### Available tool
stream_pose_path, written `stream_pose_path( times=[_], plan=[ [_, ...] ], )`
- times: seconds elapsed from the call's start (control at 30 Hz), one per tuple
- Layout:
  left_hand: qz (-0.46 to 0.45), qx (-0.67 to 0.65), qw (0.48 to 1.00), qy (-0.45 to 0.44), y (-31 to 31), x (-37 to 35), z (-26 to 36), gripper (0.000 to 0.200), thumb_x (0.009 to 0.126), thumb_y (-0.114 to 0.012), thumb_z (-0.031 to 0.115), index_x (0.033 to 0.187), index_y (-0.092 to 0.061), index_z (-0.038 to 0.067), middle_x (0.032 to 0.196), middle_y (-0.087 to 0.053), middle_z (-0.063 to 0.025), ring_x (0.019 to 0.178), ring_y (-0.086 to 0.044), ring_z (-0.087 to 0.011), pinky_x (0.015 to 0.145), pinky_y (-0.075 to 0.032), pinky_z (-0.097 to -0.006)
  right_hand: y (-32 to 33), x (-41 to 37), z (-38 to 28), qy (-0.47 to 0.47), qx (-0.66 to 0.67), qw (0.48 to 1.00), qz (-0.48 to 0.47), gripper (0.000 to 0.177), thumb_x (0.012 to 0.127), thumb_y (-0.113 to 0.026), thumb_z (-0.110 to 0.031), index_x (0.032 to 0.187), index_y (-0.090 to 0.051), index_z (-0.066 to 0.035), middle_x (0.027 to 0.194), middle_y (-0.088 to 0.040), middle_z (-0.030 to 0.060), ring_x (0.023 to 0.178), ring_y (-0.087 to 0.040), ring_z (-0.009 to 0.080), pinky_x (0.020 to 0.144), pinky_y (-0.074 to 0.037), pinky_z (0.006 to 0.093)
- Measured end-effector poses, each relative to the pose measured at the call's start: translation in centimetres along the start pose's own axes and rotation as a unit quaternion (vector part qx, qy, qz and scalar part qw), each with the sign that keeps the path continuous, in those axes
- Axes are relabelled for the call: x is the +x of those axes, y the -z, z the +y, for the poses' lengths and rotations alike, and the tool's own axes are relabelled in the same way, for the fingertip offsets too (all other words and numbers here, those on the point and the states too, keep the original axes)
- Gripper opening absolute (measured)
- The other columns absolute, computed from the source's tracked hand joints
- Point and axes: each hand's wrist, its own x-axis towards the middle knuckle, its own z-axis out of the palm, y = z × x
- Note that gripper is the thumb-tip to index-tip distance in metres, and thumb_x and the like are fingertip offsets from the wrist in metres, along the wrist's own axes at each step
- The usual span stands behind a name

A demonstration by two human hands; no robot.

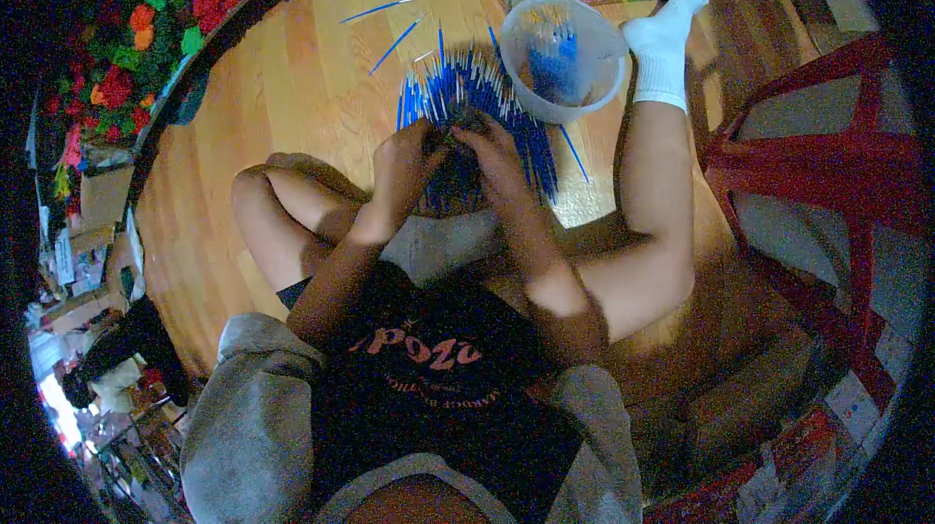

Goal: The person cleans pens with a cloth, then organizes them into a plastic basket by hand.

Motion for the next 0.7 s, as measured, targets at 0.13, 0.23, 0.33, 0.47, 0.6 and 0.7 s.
stream_pose_path(
  times=[0.13,0.23,0.33,0.47,0.6,0.7],
  plan=[
    [0.019,0.017,1.000,0.002,-1.0,-0.3,-0.6,0.020,0.067,-0.061,0.016,0.078,-0.053,0.003,0.077,-0.057,-0.0164,0.071,-0.055,-0.0336,0.060,-0.044,-0.0387,-0.3,-0.3,-0.4,-0.003,0.008,1.000,0.004,0.028,0.073,-0.056,-0.004,0.100,-0.051,-0.001,0.089,-0.057,0.0062,0.080,-0.054,0.0173,0.073,-0.044,0.0277],
    [0.021,-0.007,0.996,-0.087,-0.9,-0.2,-1.0,0.024,0.069,-0.061,0.018,0.086,-0.055,0.002,0.080,-0.058,-0.0160,0.072,-0.055,-0.0338,0.061,-0.045,-0.0374,0.0,-0.4,-0.2,0.004,0.014,1.000,0.001,0.028,0.073,-0.056,-0.003,0.100,-0.051,-0.001,0.089,-0.057,0.0065,0.080,-0.055,0.0176,0.072,-0.044,0.0280],
    [-0.060,-0.092,0.988,-0.107,-0.2,-0.1,-0.9,0.025,0.072,-0.060,0.017,0.092,-0.056,0.002,0.078,-0.059,-0.0154,0.070,-0.058,-0.0293,0.061,-0.045,-0.0344,0.7,-0.2,-0.7,-0.004,-0.010,1.000,-0.022,0.028,0.074,-0.056,-0.004,0.102,-0.051,-0.001,0.090,-0.057,0.0059,0.080,-0.054,0.0165,0.073,-0.043,0.0272],
    [0.004,-0.254,0.966,0.050,1.2,1.4,-2.4,0.020,0.074,-0.060,0.013,0.088,-0.058,0.000,0.066,-0.057,-0.0080,0.057,-0.053,-0.0136,0.051,-0.041,-0.0249,-0.2,-0.1,0.0,0.019,-0.079,0.996,-0.032,0.031,0.075,-0.056,-0.007,0.105,-0.050,-0.001,0.091,-0.056,0.0046,0.081,-0.053,0.0145,0.074,-0.043,0.0263],
    [-0.076,-0.404,0.905,0.108,2.7,2.3,-2.4,0.015,0.075,-0.060,0.011,0.087,-0.058,0.002,0.063,-0.054,0.0019,0.052,-0.046,-0.0032,0.046,-0.036,-0.0169,-0.4,-0.7,-0.5,-0.038,-0.075,0.987,-0.139,0.037,0.076,-0.057,-0.011,0.110,-0.047,-0.002,0.092,-0.055,0.0031,0.082,-0.051,0.0127,0.075,-0.041,0.0260],
    [-0.123,-0.429,0.889,0.108,3.7,2.5,-2.8,0.012,0.076,-0.060,0.012,0.082,-0.058,0.003,0.062,-0.054,0.0018,0.050,-0.047,-0.0037,0.045,-0.037,-0.0172,-0.1,-0.7,-0.6,-0.047,-0.115,0.978,-0.165,0.039,0.076,-0.057,-0.012,0.112,-0.046,-0.002,0.092,-0.055,0.0027,0.083,-0.050,0.0118,0.076,-0.041,0.0259]
  ],
)
